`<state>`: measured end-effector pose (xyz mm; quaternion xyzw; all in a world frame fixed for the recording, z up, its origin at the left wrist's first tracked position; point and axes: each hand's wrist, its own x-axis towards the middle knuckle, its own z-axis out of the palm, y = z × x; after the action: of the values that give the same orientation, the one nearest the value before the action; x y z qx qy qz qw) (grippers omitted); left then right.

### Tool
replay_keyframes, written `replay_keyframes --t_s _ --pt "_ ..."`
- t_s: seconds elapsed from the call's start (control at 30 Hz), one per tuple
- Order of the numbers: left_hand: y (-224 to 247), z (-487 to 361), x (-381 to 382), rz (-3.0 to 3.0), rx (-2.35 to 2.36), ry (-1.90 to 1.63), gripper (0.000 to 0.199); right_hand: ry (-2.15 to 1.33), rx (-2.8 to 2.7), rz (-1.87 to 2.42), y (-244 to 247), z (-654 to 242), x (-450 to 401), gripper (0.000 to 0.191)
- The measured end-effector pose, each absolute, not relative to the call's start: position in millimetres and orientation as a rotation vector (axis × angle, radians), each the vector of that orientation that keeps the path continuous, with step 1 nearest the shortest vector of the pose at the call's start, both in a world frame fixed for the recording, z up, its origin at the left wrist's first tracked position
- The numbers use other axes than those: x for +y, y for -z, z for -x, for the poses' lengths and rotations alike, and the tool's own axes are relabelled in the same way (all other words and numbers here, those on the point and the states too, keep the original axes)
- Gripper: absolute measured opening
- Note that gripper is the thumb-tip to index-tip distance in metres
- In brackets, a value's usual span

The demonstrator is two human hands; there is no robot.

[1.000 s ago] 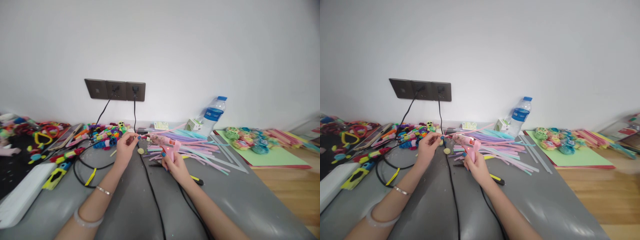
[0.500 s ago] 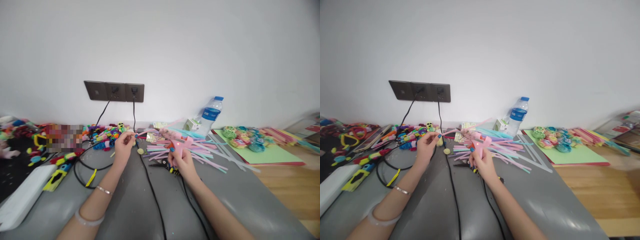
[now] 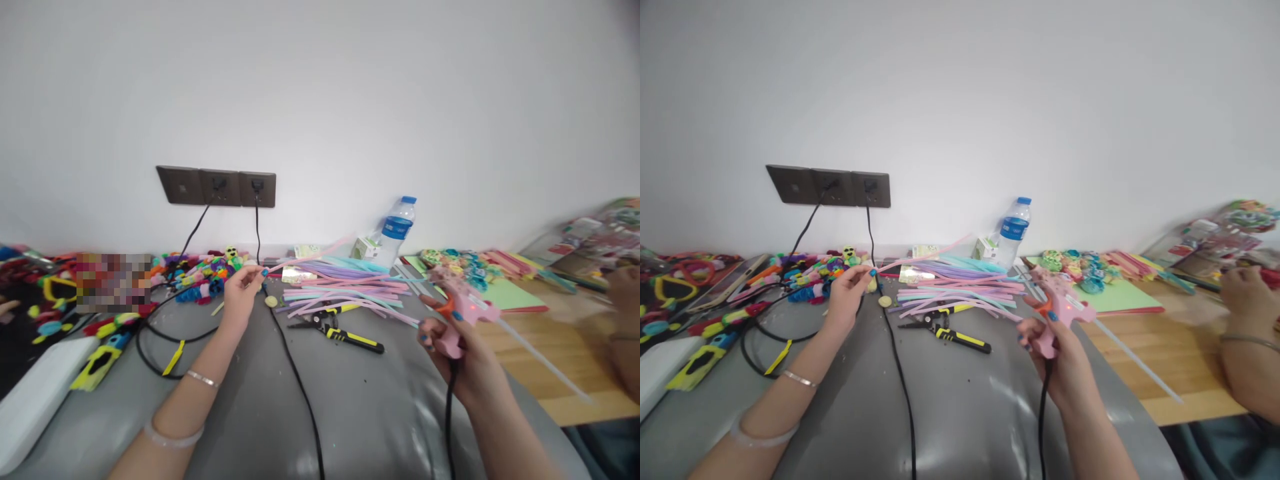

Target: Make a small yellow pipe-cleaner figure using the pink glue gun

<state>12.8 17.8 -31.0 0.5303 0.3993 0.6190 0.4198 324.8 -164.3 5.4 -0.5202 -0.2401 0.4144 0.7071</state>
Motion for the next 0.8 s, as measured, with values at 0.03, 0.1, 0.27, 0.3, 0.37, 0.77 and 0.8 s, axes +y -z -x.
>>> replay_keyframes --t_s 0.03,0.1,0.27,0.3,0.37,0.77,0.8 --pt "31.0 -13.2 17.6 -1.328 0.997 -1.549 0.023 -0.932 -0.484 1.148 -2.6 -326.2 -168.5 0.041" --pt "31.2 -13.1 17.8 -1.325 0.996 -1.541 0.024 -0.977 -0.426 1.098 1.3 -323.7 -173.6 0.041" --pt "29.2 -10.9 19.0 -1.303 1.004 -1.545 0.025 -1.059 -0.452 0.925 2.9 -305.8 -175.2 0.023" --pt "28.3 -10.8 18.9 -1.289 1.003 -1.550 0.026 -1.065 -0.464 0.922 2.7 -302.7 -174.6 0.021" --pt "26.7 -11.3 18.3 -1.246 0.996 -1.555 0.027 -1.077 -0.502 0.943 2.9 -297.3 -172.6 0.024" --pt "21.4 -13.3 16.5 -1.116 1.020 -1.559 0.036 -0.902 -0.612 1.255 20.5 -307.7 -165.4 0.046" --pt "21.4 -13.4 16.6 -1.114 1.016 -1.559 0.036 -0.884 -0.569 1.256 21.5 -316.1 -170.4 0.046"
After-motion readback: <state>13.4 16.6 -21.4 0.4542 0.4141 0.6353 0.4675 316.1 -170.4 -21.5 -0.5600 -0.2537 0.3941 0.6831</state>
